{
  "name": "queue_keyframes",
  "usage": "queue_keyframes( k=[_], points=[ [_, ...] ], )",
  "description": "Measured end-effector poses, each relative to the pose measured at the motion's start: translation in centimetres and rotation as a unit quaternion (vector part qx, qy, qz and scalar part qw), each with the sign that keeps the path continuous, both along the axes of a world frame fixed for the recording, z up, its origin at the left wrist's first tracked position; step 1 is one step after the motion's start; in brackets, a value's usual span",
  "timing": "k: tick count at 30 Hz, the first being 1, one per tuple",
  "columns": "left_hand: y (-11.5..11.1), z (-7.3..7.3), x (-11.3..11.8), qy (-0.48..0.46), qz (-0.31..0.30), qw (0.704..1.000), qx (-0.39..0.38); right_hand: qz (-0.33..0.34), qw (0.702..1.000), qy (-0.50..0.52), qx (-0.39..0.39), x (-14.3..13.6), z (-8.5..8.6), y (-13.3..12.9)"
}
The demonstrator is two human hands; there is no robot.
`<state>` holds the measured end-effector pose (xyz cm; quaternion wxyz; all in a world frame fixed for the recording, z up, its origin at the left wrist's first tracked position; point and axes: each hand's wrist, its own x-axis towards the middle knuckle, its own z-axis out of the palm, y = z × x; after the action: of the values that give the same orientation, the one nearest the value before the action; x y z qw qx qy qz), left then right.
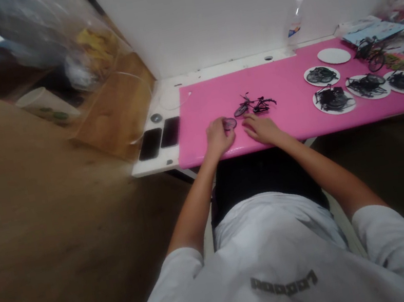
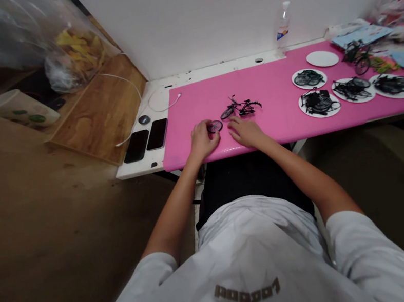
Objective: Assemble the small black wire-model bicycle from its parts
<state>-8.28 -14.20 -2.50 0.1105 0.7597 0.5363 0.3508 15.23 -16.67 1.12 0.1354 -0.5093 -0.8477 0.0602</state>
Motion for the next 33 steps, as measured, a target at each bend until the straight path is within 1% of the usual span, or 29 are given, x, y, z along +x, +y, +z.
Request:
queue_keyframes(
  k=[4,9,17,20,23,26,30,33],
  points=[
    [-0.5,0.6,0.1,0.043,-0.004,0.999,0.004,0.005,1.0,0.028,0.002,0.2,-0.3,0.0],
    [-0.5,0.8,0.2,0.068,0.014,0.998,-0.002,0.018,0.998,0.053,0.018,0.5,-1.2,0.4],
    [-0.2,0.3,0.0,0.044,-0.013,0.999,-0.008,0.081,0.992,0.09,0.032,0.8,-2.1,0.9],
    [-0.1,0.3,0.0,0.031,-0.015,0.999,0.002,0.08,0.992,0.094,0.024,0.7,-2.2,1.0],
    [0.0,0.2,-0.1,0.017,-0.023,0.999,0.025,0.068,0.995,0.067,0.016,0.5,-1.9,0.9],
    [0.2,-0.1,-0.3,-0.015,-0.044,0.998,0.047,0.059,0.998,0.022,0.015,0.2,-1.3,0.4],
    [0.5,-0.4,-0.4,-0.037,-0.061,0.996,0.045,0.059,0.997,-0.043,0.017,-0.1,-0.4,-0.3],
    [0.5,-0.4,-0.4,-0.037,-0.078,0.995,0.047,0.058,0.996,-0.059,0.016,-0.2,-0.2,-0.4]
  ],
)
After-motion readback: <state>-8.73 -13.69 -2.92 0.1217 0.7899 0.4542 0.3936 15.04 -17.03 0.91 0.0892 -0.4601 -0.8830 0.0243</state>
